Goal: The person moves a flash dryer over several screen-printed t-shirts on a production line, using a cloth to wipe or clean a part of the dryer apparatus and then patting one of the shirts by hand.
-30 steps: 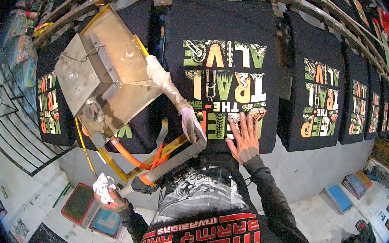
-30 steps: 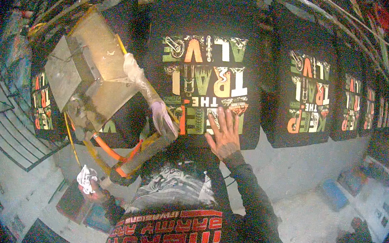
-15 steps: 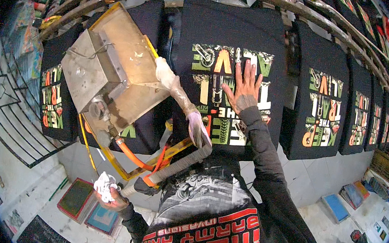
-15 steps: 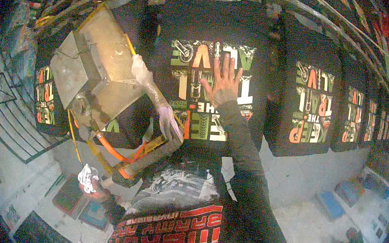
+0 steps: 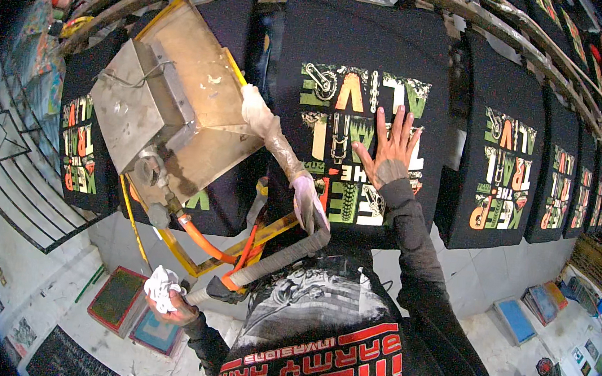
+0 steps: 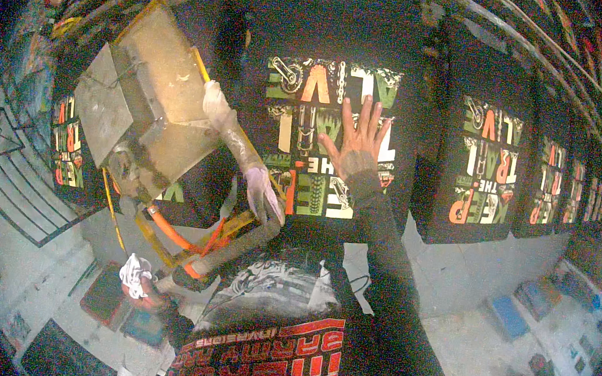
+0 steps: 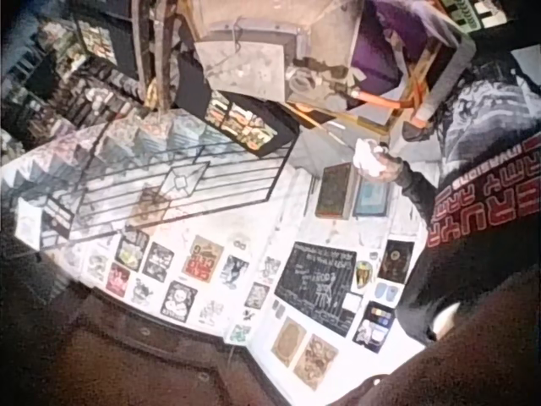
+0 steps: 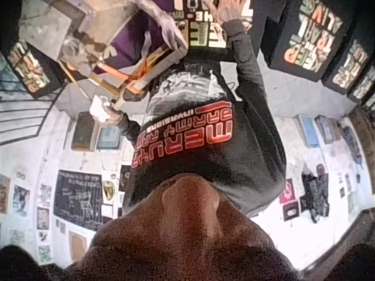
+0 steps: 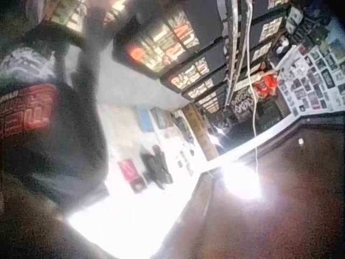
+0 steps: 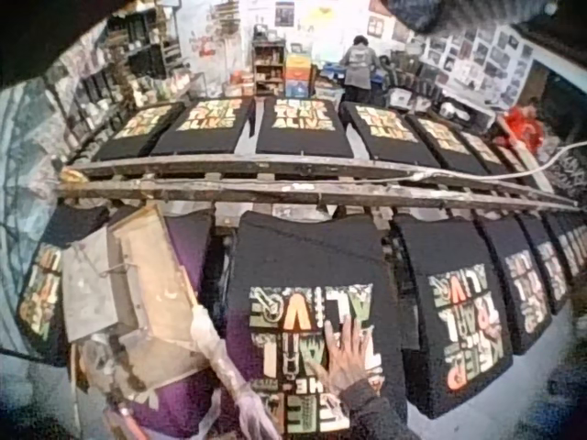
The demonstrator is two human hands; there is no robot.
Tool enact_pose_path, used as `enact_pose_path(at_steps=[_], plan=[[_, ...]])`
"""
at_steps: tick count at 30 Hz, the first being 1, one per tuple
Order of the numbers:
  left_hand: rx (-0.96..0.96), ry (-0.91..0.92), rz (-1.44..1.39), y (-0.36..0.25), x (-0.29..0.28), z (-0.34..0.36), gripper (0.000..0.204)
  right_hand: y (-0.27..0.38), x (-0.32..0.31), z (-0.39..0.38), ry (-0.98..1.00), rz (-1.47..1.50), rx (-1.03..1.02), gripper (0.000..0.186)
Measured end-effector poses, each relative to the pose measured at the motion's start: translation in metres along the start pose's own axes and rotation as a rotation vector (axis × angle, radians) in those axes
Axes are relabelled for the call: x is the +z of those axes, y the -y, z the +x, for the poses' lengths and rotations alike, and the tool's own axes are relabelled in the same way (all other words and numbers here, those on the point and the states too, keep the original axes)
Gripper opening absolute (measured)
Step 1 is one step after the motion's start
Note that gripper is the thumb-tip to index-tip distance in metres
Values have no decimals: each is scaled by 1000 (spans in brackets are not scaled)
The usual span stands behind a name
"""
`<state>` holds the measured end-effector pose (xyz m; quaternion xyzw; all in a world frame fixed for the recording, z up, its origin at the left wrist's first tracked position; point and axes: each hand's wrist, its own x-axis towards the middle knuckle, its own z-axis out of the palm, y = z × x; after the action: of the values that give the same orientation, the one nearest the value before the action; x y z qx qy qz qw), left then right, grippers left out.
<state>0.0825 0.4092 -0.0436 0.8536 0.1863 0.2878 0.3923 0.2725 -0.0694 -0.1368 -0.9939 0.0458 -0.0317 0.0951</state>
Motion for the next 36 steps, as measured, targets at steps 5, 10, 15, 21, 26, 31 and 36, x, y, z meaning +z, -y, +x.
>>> enact_pose_path(at_steps=[5,10,15,21,26,31,36], plan=[[-6,-17,-33,10,-5,-1,52,6,-21,-46,166,71,-111,77],[-8,53,-56,-6,1,6,50,12,-30,-110,369,96,-313,71],[8,-32,-65,9,-1,0,50,0,-26,-141,394,23,-373,67],[-2,-71,-92,2,7,-3,48,-6,-35,-139,376,42,-539,60],[0,-93,-87,9,9,-9,48,2,-39,-128,371,100,-589,57],[105,-165,111,2,14,-8,49,-4,-45,-129,220,331,-543,28],[208,-66,375,-34,18,10,43,22,-44,-85,94,852,-135,2]])
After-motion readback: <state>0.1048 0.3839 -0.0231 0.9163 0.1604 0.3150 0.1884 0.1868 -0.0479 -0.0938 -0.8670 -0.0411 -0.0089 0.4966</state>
